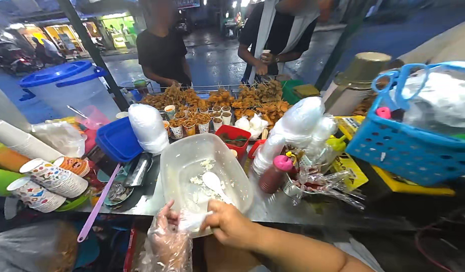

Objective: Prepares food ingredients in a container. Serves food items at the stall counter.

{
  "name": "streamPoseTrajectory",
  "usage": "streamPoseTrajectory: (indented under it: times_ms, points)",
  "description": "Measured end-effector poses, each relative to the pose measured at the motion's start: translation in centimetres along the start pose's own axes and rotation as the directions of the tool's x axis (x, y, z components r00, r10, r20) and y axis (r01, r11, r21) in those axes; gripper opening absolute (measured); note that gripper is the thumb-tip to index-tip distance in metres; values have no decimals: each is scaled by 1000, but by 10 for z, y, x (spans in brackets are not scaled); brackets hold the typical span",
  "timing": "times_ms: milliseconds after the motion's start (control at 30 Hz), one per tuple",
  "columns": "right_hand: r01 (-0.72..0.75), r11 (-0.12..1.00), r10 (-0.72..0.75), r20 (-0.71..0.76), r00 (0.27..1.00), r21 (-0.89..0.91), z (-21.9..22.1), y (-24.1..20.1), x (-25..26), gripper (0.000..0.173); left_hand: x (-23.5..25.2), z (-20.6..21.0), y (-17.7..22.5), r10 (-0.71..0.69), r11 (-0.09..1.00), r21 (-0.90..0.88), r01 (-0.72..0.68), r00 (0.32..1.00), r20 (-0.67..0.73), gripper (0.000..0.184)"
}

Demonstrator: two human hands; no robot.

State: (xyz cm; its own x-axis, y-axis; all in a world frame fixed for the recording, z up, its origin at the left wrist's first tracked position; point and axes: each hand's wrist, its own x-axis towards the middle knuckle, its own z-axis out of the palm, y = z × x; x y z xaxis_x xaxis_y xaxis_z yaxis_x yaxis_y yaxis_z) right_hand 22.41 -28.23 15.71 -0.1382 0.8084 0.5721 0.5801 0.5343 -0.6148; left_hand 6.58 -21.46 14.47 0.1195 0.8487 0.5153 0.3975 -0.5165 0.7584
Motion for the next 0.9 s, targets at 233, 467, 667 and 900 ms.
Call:
streamPoseTrajectory:
  times_ms: [233, 467, 667, 900]
  points:
    - [-405, 693, 637, 244, 731, -596, 1, -2, 43, 59, -13, 8, 7, 452, 877, 182, -445, 892, 5, 13]
    - [-309, 920, 374, 305, 876, -242, -45, 21, 69, 32, 28, -2, -3, 225, 877, 370, -307, 942, 247, 30]
    - [-497, 681, 660, 158, 734, -538, -42, 100, 110, 22, 66, 4, -13, 122, 919, 338, -201, 962, 243, 28]
    - [-438, 506, 861, 406, 305, -743, 20, 147, 104, 48, 74, 24, -27, -169, 900, 435, -16, 908, 383, 34]
